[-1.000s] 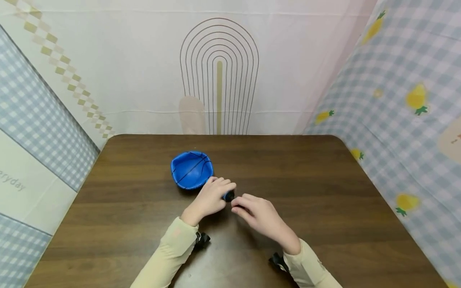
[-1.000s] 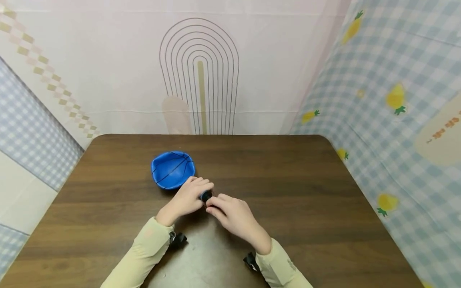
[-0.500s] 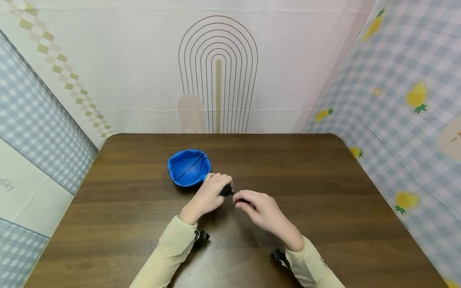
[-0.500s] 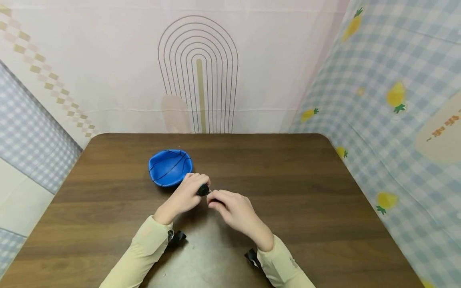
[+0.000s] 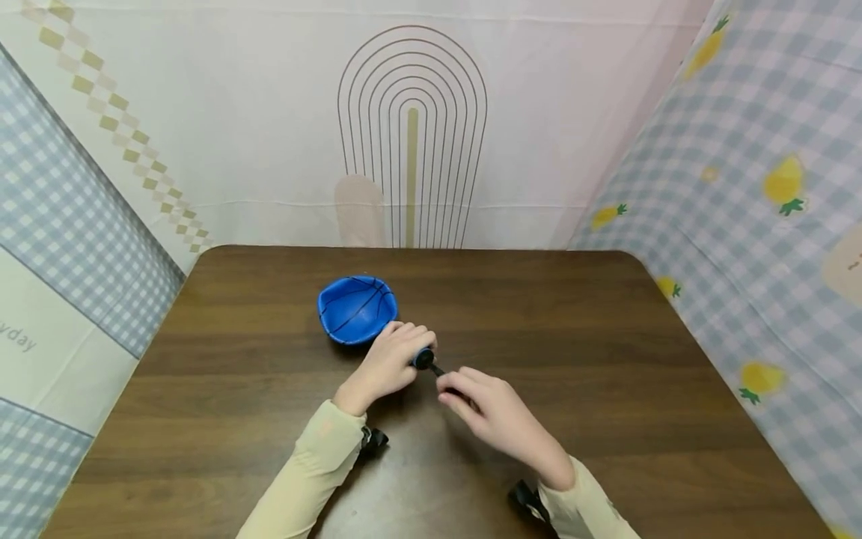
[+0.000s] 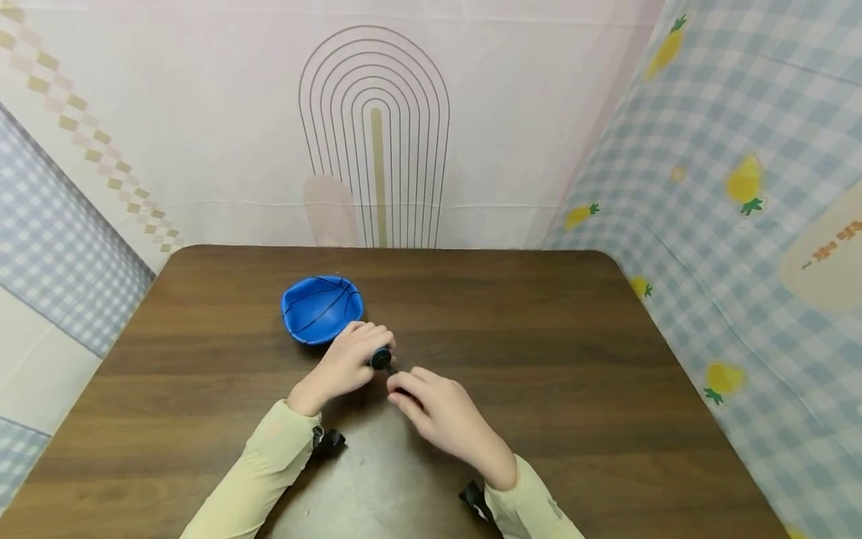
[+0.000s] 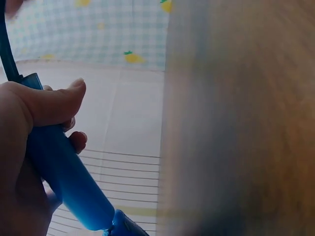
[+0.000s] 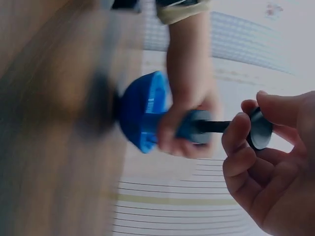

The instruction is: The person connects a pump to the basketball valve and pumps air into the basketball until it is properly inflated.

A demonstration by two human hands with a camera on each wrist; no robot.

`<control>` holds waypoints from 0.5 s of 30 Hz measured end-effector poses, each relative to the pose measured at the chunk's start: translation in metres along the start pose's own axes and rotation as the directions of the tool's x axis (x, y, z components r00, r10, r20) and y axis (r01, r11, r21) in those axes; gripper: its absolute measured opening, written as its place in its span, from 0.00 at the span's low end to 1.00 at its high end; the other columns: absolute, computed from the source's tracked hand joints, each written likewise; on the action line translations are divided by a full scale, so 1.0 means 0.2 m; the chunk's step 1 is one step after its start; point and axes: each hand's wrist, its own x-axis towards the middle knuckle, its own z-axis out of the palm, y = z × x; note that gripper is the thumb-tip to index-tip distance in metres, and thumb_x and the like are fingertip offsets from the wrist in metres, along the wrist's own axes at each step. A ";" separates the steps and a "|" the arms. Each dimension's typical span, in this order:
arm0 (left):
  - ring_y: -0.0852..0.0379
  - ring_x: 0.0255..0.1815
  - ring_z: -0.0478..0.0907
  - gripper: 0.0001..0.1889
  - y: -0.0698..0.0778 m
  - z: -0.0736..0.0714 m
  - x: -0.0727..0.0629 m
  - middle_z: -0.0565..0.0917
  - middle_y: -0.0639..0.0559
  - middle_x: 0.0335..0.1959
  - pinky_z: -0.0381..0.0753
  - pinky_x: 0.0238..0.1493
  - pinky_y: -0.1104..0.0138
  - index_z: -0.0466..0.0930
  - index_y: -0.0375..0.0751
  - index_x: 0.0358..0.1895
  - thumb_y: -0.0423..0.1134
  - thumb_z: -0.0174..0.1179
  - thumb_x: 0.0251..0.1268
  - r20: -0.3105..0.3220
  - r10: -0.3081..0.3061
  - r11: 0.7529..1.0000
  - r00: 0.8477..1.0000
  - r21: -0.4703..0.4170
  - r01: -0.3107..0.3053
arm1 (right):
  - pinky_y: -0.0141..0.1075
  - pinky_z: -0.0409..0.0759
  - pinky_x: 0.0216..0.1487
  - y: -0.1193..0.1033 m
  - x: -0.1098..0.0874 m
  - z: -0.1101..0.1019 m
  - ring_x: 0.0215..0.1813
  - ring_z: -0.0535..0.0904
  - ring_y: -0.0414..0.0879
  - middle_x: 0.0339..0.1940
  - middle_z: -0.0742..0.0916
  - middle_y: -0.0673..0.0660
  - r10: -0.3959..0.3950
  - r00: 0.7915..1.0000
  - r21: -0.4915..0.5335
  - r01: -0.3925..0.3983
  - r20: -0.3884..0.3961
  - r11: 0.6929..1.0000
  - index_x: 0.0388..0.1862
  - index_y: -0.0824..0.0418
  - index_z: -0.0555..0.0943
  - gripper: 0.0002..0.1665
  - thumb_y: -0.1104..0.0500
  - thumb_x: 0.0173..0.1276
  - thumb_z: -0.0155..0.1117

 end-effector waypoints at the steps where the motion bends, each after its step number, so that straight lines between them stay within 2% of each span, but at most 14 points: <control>1: 0.57 0.39 0.76 0.19 0.00 0.00 0.00 0.79 0.59 0.33 0.72 0.54 0.57 0.75 0.51 0.36 0.21 0.56 0.45 -0.001 0.001 1.000 1.000 0.000 -0.001 | 0.19 0.68 0.31 -0.02 -0.02 -0.02 0.27 0.67 0.28 0.31 0.79 0.40 -0.007 1.000 0.005 0.007 -0.009 1.000 0.42 0.49 0.81 0.05 0.58 0.69 0.62; 5: 0.57 0.37 0.76 0.17 -0.02 -0.02 0.02 0.78 0.59 0.31 0.72 0.54 0.57 0.74 0.51 0.34 0.22 0.56 0.47 -0.023 -0.018 1.000 1.000 -0.002 0.018 | 0.17 0.66 0.30 -0.07 -0.06 -0.09 0.26 0.66 0.27 0.30 0.78 0.39 -0.069 0.997 -0.034 0.068 -0.043 0.997 0.41 0.49 0.80 0.08 0.61 0.65 0.66; 9: 0.56 0.36 0.74 0.17 -0.01 -0.02 0.03 0.78 0.58 0.30 0.71 0.56 0.57 0.74 0.49 0.33 0.21 0.57 0.47 -0.061 -0.056 0.998 0.997 0.007 0.056 | 0.19 0.68 0.29 -0.04 -0.02 -0.07 0.25 0.68 0.29 0.28 0.79 0.41 -0.116 0.989 -0.110 0.106 -0.087 0.988 0.38 0.50 0.80 0.11 0.62 0.60 0.69; 12: 0.56 0.35 0.75 0.16 0.01 -0.02 0.02 0.78 0.57 0.30 0.71 0.56 0.56 0.74 0.49 0.33 0.21 0.59 0.45 -0.090 -0.051 0.999 0.995 0.014 0.052 | 0.22 0.70 0.29 0.01 0.04 -0.01 0.25 0.71 0.30 0.28 0.81 0.41 -0.095 0.991 -0.132 0.083 -0.091 0.988 0.36 0.50 0.80 0.07 0.60 0.61 0.68; 15: 0.56 0.35 0.76 0.14 0.03 0.00 0.01 0.80 0.57 0.31 0.72 0.55 0.57 0.74 0.48 0.33 0.25 0.63 0.48 -0.108 -0.016 0.999 0.994 0.031 0.019 | 0.23 0.70 0.27 0.05 0.09 0.05 0.25 0.72 0.32 0.28 0.81 0.42 -0.057 0.997 -0.135 0.051 -0.045 0.990 0.35 0.50 0.80 0.03 0.57 0.64 0.66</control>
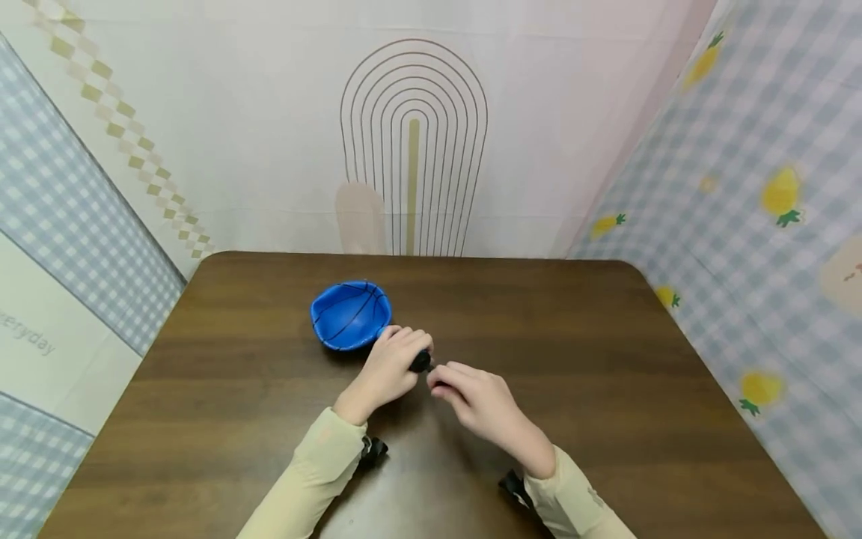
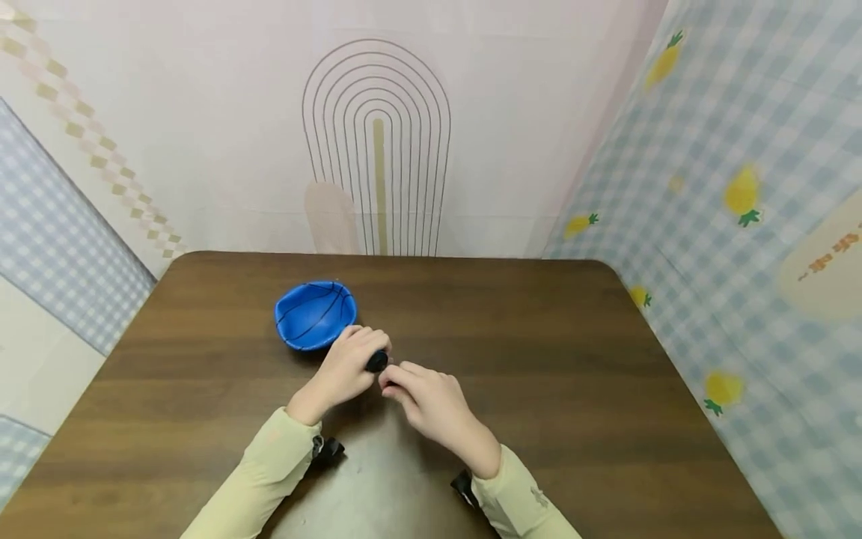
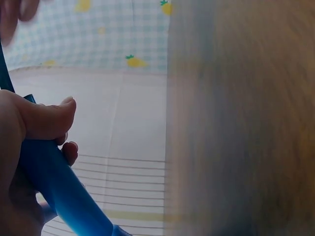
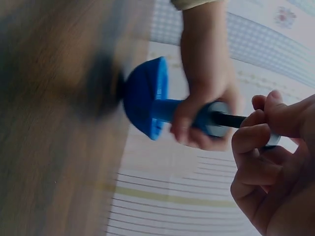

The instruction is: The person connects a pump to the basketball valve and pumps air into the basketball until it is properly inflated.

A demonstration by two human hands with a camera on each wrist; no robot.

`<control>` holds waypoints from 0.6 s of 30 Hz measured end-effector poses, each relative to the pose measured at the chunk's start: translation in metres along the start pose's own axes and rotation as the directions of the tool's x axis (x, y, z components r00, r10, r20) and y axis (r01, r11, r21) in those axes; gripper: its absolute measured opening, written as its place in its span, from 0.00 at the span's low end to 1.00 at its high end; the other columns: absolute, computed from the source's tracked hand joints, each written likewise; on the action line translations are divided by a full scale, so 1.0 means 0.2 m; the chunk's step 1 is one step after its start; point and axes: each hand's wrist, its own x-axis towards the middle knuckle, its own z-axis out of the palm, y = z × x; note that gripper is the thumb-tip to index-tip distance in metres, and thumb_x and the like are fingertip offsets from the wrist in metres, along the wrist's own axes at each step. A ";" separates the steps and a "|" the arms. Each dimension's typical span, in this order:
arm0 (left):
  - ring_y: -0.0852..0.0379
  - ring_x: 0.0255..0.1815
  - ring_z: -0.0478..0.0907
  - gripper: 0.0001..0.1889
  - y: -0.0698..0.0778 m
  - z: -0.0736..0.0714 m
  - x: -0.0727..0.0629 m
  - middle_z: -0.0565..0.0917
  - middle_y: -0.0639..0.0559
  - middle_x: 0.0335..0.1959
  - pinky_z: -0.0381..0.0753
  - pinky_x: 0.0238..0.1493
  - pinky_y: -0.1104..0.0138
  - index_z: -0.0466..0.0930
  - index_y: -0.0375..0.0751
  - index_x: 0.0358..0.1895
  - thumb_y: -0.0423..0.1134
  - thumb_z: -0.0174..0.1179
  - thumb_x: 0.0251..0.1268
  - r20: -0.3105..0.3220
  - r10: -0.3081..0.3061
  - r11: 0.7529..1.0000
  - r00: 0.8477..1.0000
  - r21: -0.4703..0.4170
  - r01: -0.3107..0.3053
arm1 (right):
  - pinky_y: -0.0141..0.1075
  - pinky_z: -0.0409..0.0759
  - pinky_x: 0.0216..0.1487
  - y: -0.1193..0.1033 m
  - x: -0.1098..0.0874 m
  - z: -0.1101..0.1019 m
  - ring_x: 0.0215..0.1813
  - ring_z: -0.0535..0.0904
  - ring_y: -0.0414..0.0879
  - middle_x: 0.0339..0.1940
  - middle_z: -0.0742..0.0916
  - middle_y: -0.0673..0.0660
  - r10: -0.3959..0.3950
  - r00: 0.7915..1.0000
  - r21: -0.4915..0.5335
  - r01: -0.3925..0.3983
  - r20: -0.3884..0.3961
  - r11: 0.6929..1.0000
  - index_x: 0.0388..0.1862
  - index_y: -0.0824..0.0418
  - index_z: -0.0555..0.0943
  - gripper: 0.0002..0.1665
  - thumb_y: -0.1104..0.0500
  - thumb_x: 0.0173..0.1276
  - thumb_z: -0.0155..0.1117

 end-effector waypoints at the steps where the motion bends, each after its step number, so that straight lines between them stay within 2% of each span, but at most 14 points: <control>1: 0.56 0.35 0.76 0.12 0.01 0.01 0.00 0.80 0.57 0.31 0.72 0.54 0.57 0.75 0.48 0.33 0.28 0.65 0.50 -0.006 0.012 1.000 1.000 0.006 -0.011 | 0.23 0.70 0.27 0.01 0.01 0.02 0.25 0.72 0.32 0.29 0.82 0.42 0.013 1.000 0.002 -0.013 0.023 1.000 0.36 0.50 0.80 0.02 0.57 0.65 0.65; 5: 0.58 0.36 0.76 0.10 0.02 0.05 -0.01 0.80 0.58 0.32 0.72 0.55 0.57 0.75 0.50 0.34 0.34 0.67 0.53 -0.030 0.026 0.999 0.999 0.041 -0.025 | 0.24 0.69 0.28 0.04 0.04 0.05 0.26 0.72 0.33 0.30 0.82 0.44 0.055 0.993 0.013 -0.057 0.100 0.998 0.38 0.51 0.80 0.02 0.56 0.67 0.64; 9: 0.58 0.36 0.76 0.10 0.00 0.06 -0.02 0.79 0.58 0.33 0.73 0.54 0.57 0.76 0.49 0.37 0.33 0.66 0.56 -0.031 0.023 0.997 0.999 0.076 -0.020 | 0.23 0.69 0.29 0.02 -0.01 0.02 0.26 0.70 0.32 0.30 0.80 0.44 0.069 0.990 0.029 -0.073 0.125 0.997 0.40 0.51 0.80 0.03 0.56 0.68 0.63; 15: 0.56 0.37 0.76 0.10 -0.02 0.05 -0.01 0.76 0.57 0.32 0.72 0.55 0.56 0.75 0.47 0.37 0.37 0.69 0.57 -0.035 -0.029 0.999 0.999 0.023 0.030 | 0.21 0.67 0.27 -0.08 -0.13 -0.11 0.26 0.66 0.27 0.31 0.78 0.40 0.079 0.995 0.082 -0.084 0.062 0.993 0.41 0.48 0.79 0.07 0.58 0.67 0.64; 18: 0.54 0.39 0.76 0.11 -0.01 0.05 0.00 0.76 0.56 0.33 0.69 0.59 0.49 0.75 0.47 0.36 0.38 0.69 0.57 -0.040 -0.067 0.998 0.997 0.008 0.068 | 0.19 0.65 0.25 -0.10 -0.16 -0.13 0.24 0.65 0.26 0.30 0.77 0.39 0.058 0.998 0.041 -0.058 0.018 0.997 0.41 0.48 0.78 0.08 0.59 0.66 0.65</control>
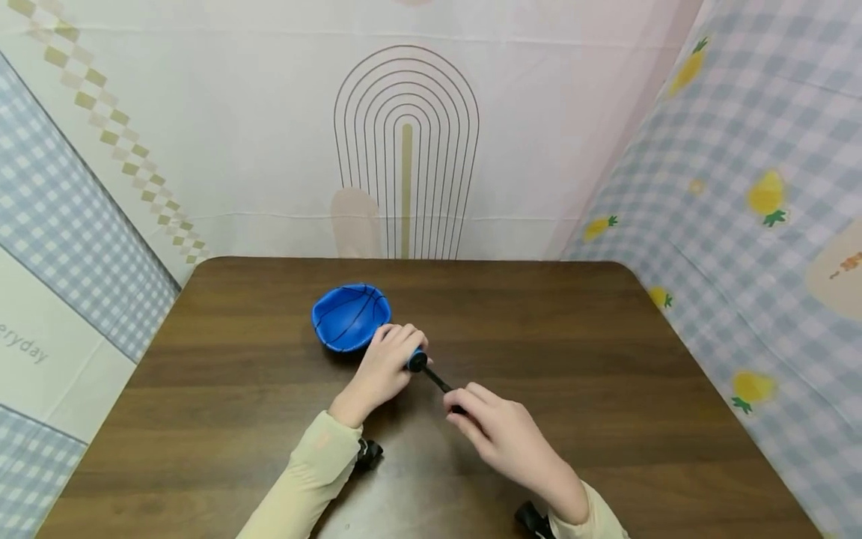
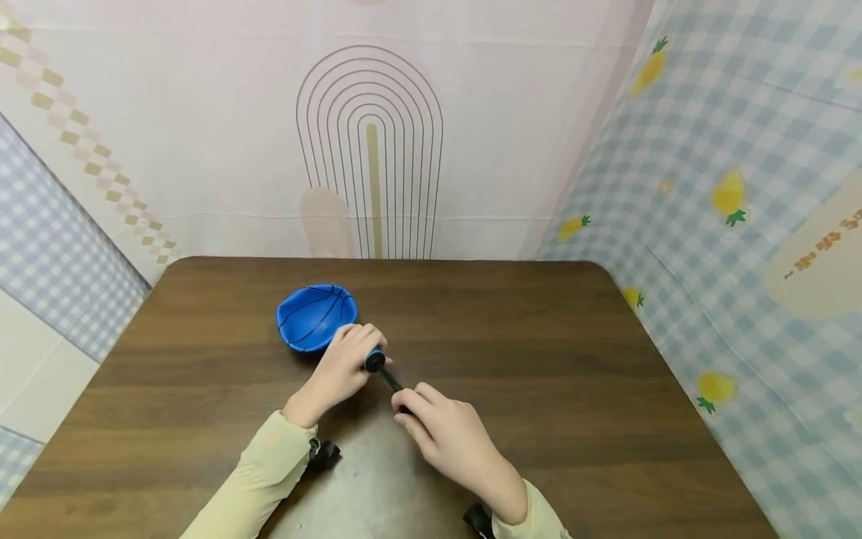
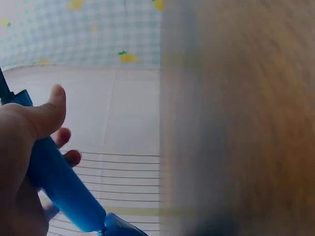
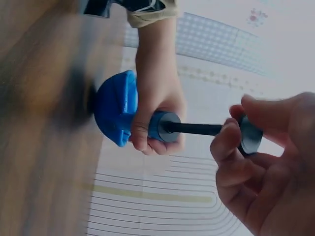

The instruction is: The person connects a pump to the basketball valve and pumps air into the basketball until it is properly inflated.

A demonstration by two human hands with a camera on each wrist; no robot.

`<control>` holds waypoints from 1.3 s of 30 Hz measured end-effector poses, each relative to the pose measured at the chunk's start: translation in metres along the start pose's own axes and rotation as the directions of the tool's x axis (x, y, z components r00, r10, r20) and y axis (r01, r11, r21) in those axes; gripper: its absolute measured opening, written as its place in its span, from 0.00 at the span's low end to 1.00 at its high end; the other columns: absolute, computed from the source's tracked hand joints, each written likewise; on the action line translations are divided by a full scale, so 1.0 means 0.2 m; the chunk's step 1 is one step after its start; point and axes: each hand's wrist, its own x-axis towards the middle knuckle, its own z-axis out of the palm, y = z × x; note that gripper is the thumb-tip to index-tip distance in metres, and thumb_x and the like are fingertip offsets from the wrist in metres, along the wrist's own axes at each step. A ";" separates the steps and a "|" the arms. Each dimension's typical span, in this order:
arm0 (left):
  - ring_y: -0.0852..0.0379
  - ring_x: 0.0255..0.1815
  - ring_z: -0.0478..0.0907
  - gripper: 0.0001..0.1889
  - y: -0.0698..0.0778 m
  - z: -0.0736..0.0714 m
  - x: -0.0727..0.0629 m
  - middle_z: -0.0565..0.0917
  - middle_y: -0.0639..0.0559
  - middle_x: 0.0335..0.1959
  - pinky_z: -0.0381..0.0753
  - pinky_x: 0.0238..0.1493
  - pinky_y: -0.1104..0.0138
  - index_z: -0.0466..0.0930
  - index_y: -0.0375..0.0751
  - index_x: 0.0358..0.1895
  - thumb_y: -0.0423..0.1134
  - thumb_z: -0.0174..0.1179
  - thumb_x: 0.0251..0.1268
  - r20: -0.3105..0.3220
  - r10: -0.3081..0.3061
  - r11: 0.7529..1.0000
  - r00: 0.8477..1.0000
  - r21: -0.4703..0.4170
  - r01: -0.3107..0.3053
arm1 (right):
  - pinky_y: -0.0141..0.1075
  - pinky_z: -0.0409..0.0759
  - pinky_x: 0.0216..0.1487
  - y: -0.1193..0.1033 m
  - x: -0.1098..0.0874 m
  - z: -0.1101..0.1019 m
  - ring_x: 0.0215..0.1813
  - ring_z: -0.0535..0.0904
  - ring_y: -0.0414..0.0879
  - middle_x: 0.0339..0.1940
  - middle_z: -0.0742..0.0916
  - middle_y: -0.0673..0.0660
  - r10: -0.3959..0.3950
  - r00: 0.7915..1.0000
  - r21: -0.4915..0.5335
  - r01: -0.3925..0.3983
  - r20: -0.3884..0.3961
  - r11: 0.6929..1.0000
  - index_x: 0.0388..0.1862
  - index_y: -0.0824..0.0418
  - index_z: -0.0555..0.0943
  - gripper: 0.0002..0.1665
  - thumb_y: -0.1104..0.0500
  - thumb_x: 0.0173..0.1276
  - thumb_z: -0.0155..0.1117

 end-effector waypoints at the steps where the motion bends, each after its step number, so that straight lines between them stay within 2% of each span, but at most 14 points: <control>1: 0.53 0.40 0.77 0.11 0.00 0.00 0.00 0.76 0.56 0.34 0.68 0.59 0.47 0.75 0.47 0.36 0.39 0.70 0.57 -0.005 -0.022 1.000 1.000 0.006 0.022 | 0.18 0.65 0.25 0.00 0.00 0.01 0.24 0.65 0.26 0.29 0.78 0.40 -0.012 1.000 -0.020 0.011 -0.012 1.000 0.41 0.48 0.78 0.08 0.60 0.65 0.65; 4: 0.48 0.47 0.77 0.12 0.00 -0.01 0.00 0.77 0.51 0.40 0.66 0.62 0.41 0.75 0.46 0.36 0.41 0.71 0.56 -0.048 -0.104 0.994 0.993 0.006 0.105 | 0.17 0.64 0.25 0.01 0.03 0.05 0.23 0.66 0.27 0.28 0.78 0.41 -0.029 0.998 -0.079 0.024 -0.064 0.997 0.39 0.49 0.78 0.09 0.60 0.62 0.68; 6: 0.46 0.49 0.76 0.14 -0.01 -0.01 0.00 0.77 0.47 0.44 0.68 0.62 0.43 0.76 0.44 0.38 0.38 0.72 0.53 -0.087 -0.156 0.988 0.984 -0.027 0.154 | 0.18 0.66 0.25 0.02 0.05 0.06 0.24 0.68 0.28 0.28 0.78 0.42 -0.023 0.992 -0.087 0.012 -0.123 0.996 0.38 0.50 0.78 0.10 0.60 0.61 0.69; 8: 0.44 0.51 0.76 0.15 -0.01 -0.02 0.00 0.77 0.45 0.48 0.70 0.62 0.46 0.77 0.42 0.42 0.34 0.72 0.52 -0.106 -0.178 0.983 0.978 -0.059 0.173 | 0.20 0.67 0.25 0.03 0.08 0.07 0.24 0.68 0.29 0.27 0.78 0.42 0.003 0.982 -0.071 -0.017 -0.191 0.997 0.38 0.50 0.78 0.10 0.60 0.60 0.69; 10: 0.45 0.52 0.77 0.18 -0.02 -0.03 0.00 0.79 0.45 0.49 0.72 0.63 0.48 0.78 0.40 0.45 0.29 0.71 0.50 -0.116 -0.169 0.984 0.979 -0.082 0.160 | 0.22 0.69 0.26 0.05 0.10 0.08 0.24 0.68 0.30 0.28 0.79 0.44 0.032 0.970 -0.042 -0.044 -0.242 0.998 0.38 0.52 0.78 0.08 0.60 0.61 0.68; 12: 0.45 0.52 0.78 0.19 -0.03 -0.03 -0.01 0.80 0.45 0.48 0.73 0.62 0.47 0.80 0.40 0.48 0.26 0.69 0.50 -0.128 -0.123 0.989 0.984 -0.092 0.112 | 0.22 0.69 0.26 0.06 0.13 0.10 0.24 0.68 0.31 0.27 0.79 0.45 0.055 0.964 -0.019 -0.062 -0.259 0.998 0.38 0.53 0.78 0.06 0.57 0.63 0.66; 14: 0.45 0.52 0.79 0.19 -0.04 -0.03 -0.01 0.82 0.44 0.48 0.74 0.62 0.46 0.81 0.40 0.49 0.25 0.68 0.52 -0.149 -0.064 0.994 0.987 -0.093 0.050 | 0.23 0.69 0.27 0.07 0.15 0.12 0.24 0.68 0.32 0.27 0.79 0.46 0.068 0.964 -0.005 -0.072 -0.256 0.997 0.38 0.54 0.78 0.05 0.57 0.64 0.65; 18: 0.44 0.51 0.82 0.16 -0.02 -0.03 -0.02 0.85 0.43 0.46 0.76 0.57 0.42 0.83 0.39 0.48 0.24 0.66 0.54 -0.204 0.029 0.994 0.978 -0.094 -0.049 | 0.27 0.71 0.28 0.10 0.22 0.18 0.25 0.70 0.35 0.28 0.80 0.47 0.088 0.972 0.005 -0.089 -0.218 0.996 0.37 0.54 0.78 0.05 0.59 0.64 0.66; 21: 0.43 0.52 0.82 0.16 -0.02 -0.04 -0.01 0.85 0.44 0.45 0.77 0.56 0.43 0.83 0.39 0.46 0.24 0.66 0.53 -0.222 0.035 0.993 0.975 -0.101 -0.059 | 0.29 0.73 0.30 0.12 0.27 0.22 0.26 0.72 0.37 0.30 0.82 0.48 0.106 0.980 0.035 -0.102 -0.166 0.994 0.38 0.55 0.78 0.06 0.61 0.64 0.67; 24: 0.45 0.53 0.82 0.16 -0.04 -0.06 -0.01 0.86 0.47 0.44 0.79 0.57 0.48 0.84 0.40 0.45 0.24 0.67 0.52 -0.213 0.029 0.988 0.977 -0.139 -0.060 | 0.28 0.73 0.31 0.12 0.29 0.21 0.26 0.72 0.36 0.31 0.82 0.48 0.116 0.987 0.085 -0.107 -0.111 0.991 0.39 0.55 0.79 0.04 0.58 0.66 0.65; 29: 0.47 0.56 0.82 0.18 -0.08 -0.08 -0.01 0.87 0.48 0.45 0.79 0.59 0.55 0.84 0.40 0.46 0.25 0.71 0.49 -0.202 0.006 0.977 0.979 -0.206 -0.048 | 0.26 0.72 0.29 0.06 0.23 0.09 0.26 0.69 0.32 0.30 0.80 0.44 0.147 0.988 0.156 -0.139 -0.043 0.978 0.42 0.49 0.79 0.03 0.56 0.72 0.59; 34: 0.46 0.55 0.83 0.19 -0.09 -0.08 -0.02 0.87 0.44 0.46 0.78 0.58 0.49 0.84 0.38 0.46 0.25 0.72 0.47 -0.255 0.042 0.981 0.966 -0.174 -0.088 | 0.26 0.72 0.29 0.02 0.14 0.00 0.27 0.70 0.31 0.31 0.80 0.43 0.103 0.992 0.147 -0.091 -0.074 0.985 0.44 0.49 0.78 0.09 0.62 0.69 0.61; 39: 0.44 0.51 0.85 0.19 -0.08 -0.06 -0.02 0.88 0.43 0.43 0.79 0.54 0.45 0.85 0.36 0.45 0.23 0.71 0.45 -0.321 0.099 0.984 0.942 -0.110 -0.141 | 0.26 0.71 0.28 0.08 0.17 0.07 0.25 0.69 0.31 0.26 0.80 0.46 0.080 0.988 0.106 -0.066 -0.132 0.992 0.44 0.52 0.79 0.09 0.64 0.66 0.63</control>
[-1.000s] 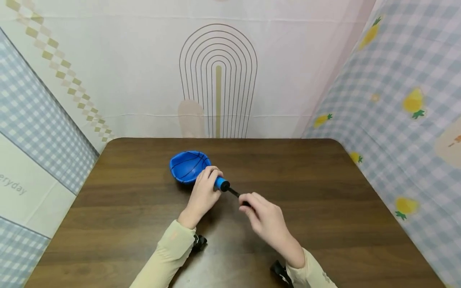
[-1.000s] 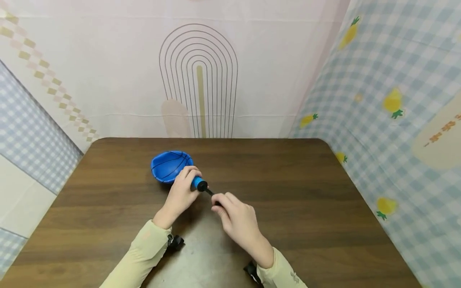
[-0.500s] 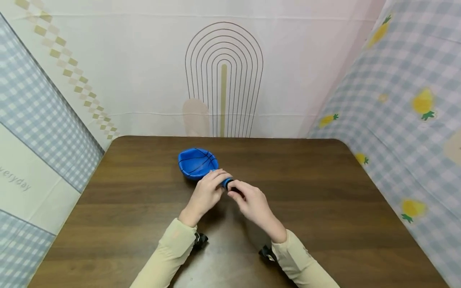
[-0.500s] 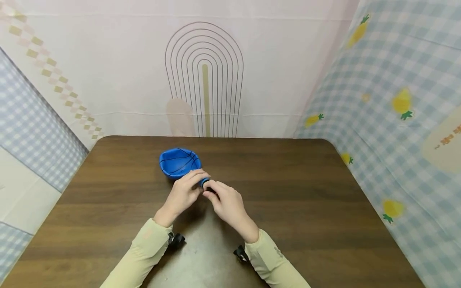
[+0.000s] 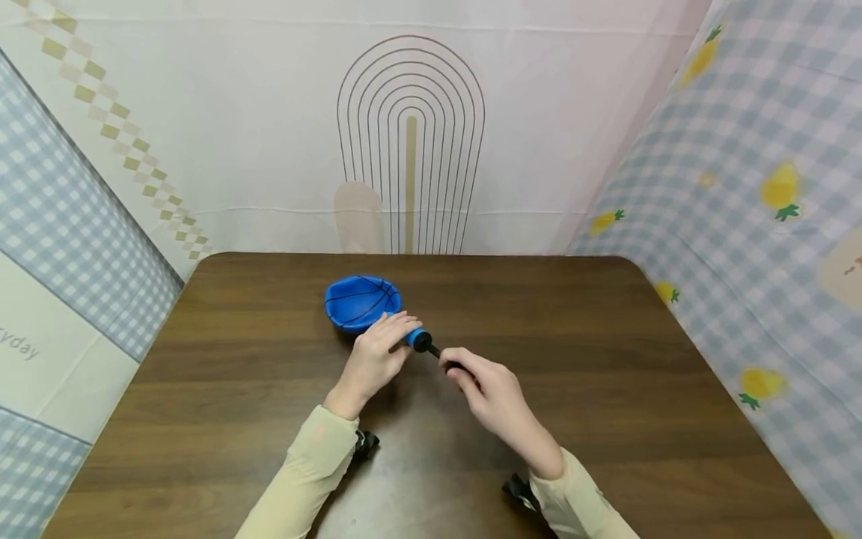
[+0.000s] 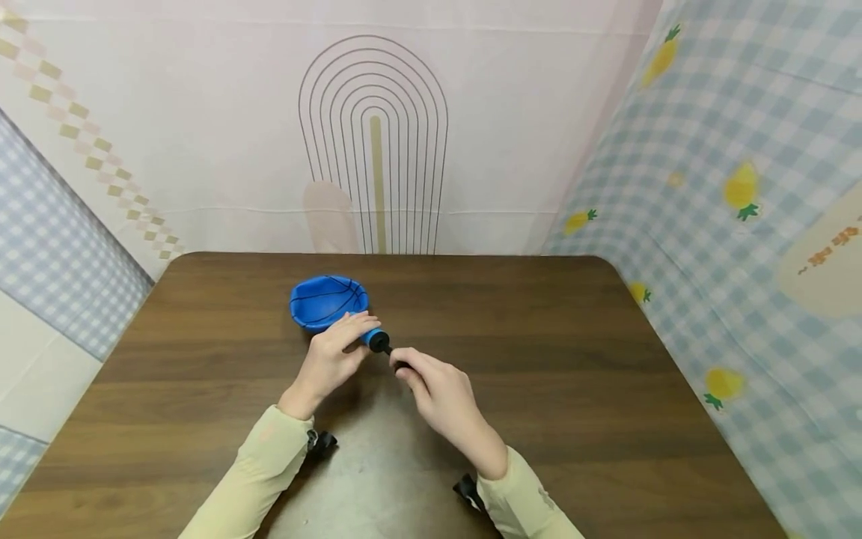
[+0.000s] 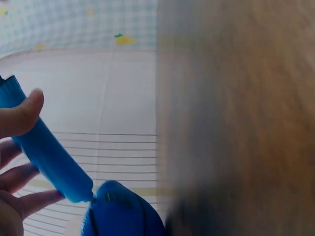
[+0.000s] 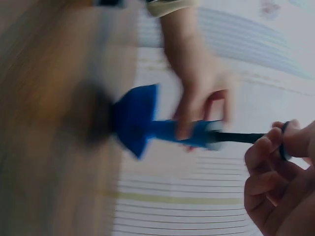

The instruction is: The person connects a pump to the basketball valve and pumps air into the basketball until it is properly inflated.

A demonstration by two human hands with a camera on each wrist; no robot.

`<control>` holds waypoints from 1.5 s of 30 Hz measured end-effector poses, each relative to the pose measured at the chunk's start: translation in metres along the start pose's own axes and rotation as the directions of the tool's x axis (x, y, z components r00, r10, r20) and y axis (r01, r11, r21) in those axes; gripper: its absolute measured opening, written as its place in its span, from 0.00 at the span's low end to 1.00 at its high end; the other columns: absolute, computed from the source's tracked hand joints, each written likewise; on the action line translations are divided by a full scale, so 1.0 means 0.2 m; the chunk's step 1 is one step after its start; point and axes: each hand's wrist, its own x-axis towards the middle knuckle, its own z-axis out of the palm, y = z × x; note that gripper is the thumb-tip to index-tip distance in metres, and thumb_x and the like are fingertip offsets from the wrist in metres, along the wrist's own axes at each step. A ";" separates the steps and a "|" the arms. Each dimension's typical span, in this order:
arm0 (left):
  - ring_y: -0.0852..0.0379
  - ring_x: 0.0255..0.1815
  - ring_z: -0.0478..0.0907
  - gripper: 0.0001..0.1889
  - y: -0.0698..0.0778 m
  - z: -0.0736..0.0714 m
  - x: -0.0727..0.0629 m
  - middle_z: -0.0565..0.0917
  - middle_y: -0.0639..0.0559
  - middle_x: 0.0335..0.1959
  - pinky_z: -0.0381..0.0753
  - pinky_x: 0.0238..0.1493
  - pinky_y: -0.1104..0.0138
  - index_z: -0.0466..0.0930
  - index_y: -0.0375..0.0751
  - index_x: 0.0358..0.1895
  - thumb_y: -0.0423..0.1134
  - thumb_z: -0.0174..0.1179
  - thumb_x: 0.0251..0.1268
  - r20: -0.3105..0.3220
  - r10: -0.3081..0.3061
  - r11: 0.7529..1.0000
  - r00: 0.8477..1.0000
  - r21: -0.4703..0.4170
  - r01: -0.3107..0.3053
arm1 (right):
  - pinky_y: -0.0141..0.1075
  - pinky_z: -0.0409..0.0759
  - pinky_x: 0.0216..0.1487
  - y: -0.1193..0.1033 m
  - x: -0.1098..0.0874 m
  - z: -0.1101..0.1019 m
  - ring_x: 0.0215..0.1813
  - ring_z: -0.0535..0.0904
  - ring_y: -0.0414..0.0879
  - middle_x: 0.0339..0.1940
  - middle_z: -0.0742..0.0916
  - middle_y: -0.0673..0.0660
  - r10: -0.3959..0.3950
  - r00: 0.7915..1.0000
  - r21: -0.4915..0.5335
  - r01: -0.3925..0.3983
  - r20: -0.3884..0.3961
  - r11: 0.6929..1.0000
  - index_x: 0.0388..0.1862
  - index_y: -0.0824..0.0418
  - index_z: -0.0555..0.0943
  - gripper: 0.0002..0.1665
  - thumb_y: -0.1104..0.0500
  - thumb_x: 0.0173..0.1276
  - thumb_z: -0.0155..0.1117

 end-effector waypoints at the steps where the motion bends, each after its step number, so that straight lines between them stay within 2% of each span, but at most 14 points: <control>1: 0.44 0.50 0.85 0.19 0.00 0.00 0.00 0.88 0.43 0.43 0.80 0.53 0.45 0.85 0.36 0.45 0.23 0.71 0.45 -0.006 0.008 1.000 1.000 0.009 -0.008 | 0.26 0.71 0.29 0.02 0.02 0.03 0.25 0.70 0.32 0.26 0.81 0.46 0.003 1.000 0.002 -0.003 -0.004 1.000 0.44 0.53 0.79 0.09 0.64 0.67 0.62; 4: 0.45 0.50 0.85 0.18 0.00 0.01 0.00 0.88 0.44 0.42 0.80 0.53 0.45 0.85 0.36 0.45 0.24 0.71 0.46 -0.005 0.017 1.000 1.000 0.016 -0.017 | 0.29 0.75 0.33 0.07 0.07 0.10 0.28 0.74 0.36 0.31 0.83 0.50 0.014 1.000 0.038 -0.015 0.011 0.999 0.44 0.56 0.80 0.07 0.63 0.69 0.60; 7: 0.46 0.50 0.85 0.16 -0.01 0.02 -0.01 0.88 0.45 0.42 0.80 0.54 0.47 0.85 0.37 0.44 0.25 0.71 0.48 0.014 0.012 1.000 1.000 -0.006 -0.012 | 0.30 0.77 0.36 0.07 0.09 0.12 0.31 0.76 0.38 0.38 0.85 0.52 0.026 0.999 0.062 -0.028 0.026 0.998 0.44 0.58 0.80 0.07 0.63 0.70 0.59; 10: 0.46 0.51 0.85 0.16 -0.02 0.02 -0.01 0.88 0.47 0.41 0.80 0.56 0.49 0.85 0.39 0.44 0.26 0.71 0.49 0.026 0.002 0.999 1.000 -0.038 -0.001 | 0.29 0.76 0.32 0.01 0.05 0.05 0.29 0.74 0.35 0.37 0.85 0.50 0.036 0.999 0.051 -0.037 0.009 0.998 0.45 0.56 0.81 0.07 0.62 0.69 0.61; 15: 0.47 0.50 0.85 0.16 0.00 0.03 -0.01 0.88 0.49 0.40 0.80 0.56 0.50 0.84 0.41 0.42 0.25 0.70 0.47 0.040 -0.011 0.998 0.999 -0.062 0.014 | 0.28 0.74 0.27 -0.08 -0.06 -0.09 0.27 0.71 0.31 0.35 0.84 0.47 0.007 0.999 0.021 -0.006 -0.042 1.000 0.44 0.54 0.81 0.10 0.64 0.64 0.66; 18: 0.47 0.48 0.85 0.16 0.04 0.06 0.01 0.88 0.48 0.39 0.80 0.55 0.50 0.84 0.39 0.40 0.23 0.69 0.46 0.035 -0.015 0.998 0.999 -0.053 0.017 | 0.27 0.74 0.28 -0.03 -0.06 -0.07 0.27 0.73 0.33 0.33 0.84 0.49 0.014 0.999 0.046 -0.012 -0.043 0.999 0.42 0.56 0.81 0.10 0.65 0.62 0.66; 24: 0.49 0.46 0.85 0.15 0.11 0.11 0.04 0.88 0.46 0.38 0.82 0.53 0.56 0.84 0.38 0.41 0.21 0.67 0.48 0.030 -0.031 0.998 0.999 -0.057 0.033 | 0.28 0.75 0.28 0.11 0.04 0.02 0.23 0.73 0.35 0.34 0.86 0.56 0.069 0.998 0.159 -0.068 0.000 0.985 0.45 0.59 0.80 0.08 0.65 0.67 0.61; 27: 0.49 0.50 0.85 0.15 0.11 0.12 0.05 0.88 0.47 0.39 0.81 0.55 0.59 0.84 0.39 0.41 0.22 0.68 0.49 0.045 -0.057 0.994 0.997 -0.093 0.061 | 0.27 0.75 0.28 0.10 0.03 0.00 0.25 0.72 0.33 0.36 0.86 0.54 0.022 1.000 0.142 -0.022 0.002 0.990 0.46 0.59 0.80 0.09 0.63 0.68 0.62; 30: 0.50 0.53 0.84 0.15 0.09 0.10 0.04 0.88 0.47 0.43 0.80 0.58 0.60 0.85 0.41 0.43 0.25 0.69 0.51 0.074 -0.095 0.985 0.993 -0.137 0.104 | 0.25 0.72 0.27 0.03 -0.03 -0.08 0.25 0.70 0.31 0.34 0.84 0.49 -0.065 0.998 0.102 0.064 0.004 0.993 0.47 0.56 0.80 0.11 0.61 0.66 0.65; 33: 0.50 0.55 0.83 0.16 0.07 0.08 0.03 0.87 0.47 0.46 0.80 0.58 0.59 0.85 0.42 0.44 0.25 0.70 0.51 0.089 -0.134 0.978 0.987 -0.152 0.146 | 0.23 0.70 0.25 -0.03 -0.07 -0.13 0.24 0.68 0.31 0.31 0.83 0.46 -0.110 0.994 0.099 0.108 0.010 0.989 0.46 0.53 0.80 0.13 0.61 0.63 0.67; 36: 0.47 0.54 0.83 0.17 0.07 0.07 0.02 0.88 0.46 0.44 0.80 0.57 0.58 0.85 0.40 0.43 0.23 0.70 0.48 0.059 -0.127 0.983 0.990 -0.129 0.134 | 0.22 0.73 0.28 0.00 -0.06 -0.09 0.26 0.73 0.32 0.34 0.84 0.47 -0.094 0.995 0.110 0.092 0.014 0.990 0.44 0.52 0.80 0.12 0.64 0.62 0.68; 40: 0.44 0.52 0.84 0.18 0.08 0.06 0.02 0.88 0.45 0.41 0.81 0.55 0.56 0.86 0.37 0.41 0.18 0.68 0.43 0.020 -0.093 0.992 0.995 -0.082 0.094 | 0.25 0.78 0.33 0.11 0.02 0.07 0.32 0.79 0.37 0.38 0.86 0.51 -0.049 0.999 0.167 0.047 0.009 0.985 0.42 0.55 0.81 0.10 0.64 0.62 0.67; 42: 0.44 0.51 0.85 0.18 0.08 0.05 0.02 0.88 0.45 0.40 0.81 0.54 0.56 0.86 0.37 0.40 0.18 0.67 0.43 0.017 -0.097 0.993 0.995 -0.072 0.098 | 0.27 0.79 0.34 0.13 0.06 0.13 0.33 0.79 0.38 0.37 0.86 0.52 -0.022 1.000 0.189 0.018 0.018 0.982 0.42 0.57 0.82 0.08 0.63 0.64 0.66; 45: 0.46 0.51 0.85 0.17 0.07 0.02 0.02 0.88 0.45 0.41 0.81 0.54 0.56 0.86 0.40 0.41 0.21 0.69 0.45 0.046 -0.120 0.990 0.992 -0.069 0.123 | 0.25 0.77 0.32 0.09 0.07 0.14 0.29 0.77 0.36 0.32 0.85 0.51 0.001 1.000 0.188 -0.001 0.004 0.982 0.43 0.57 0.81 0.06 0.60 0.68 0.62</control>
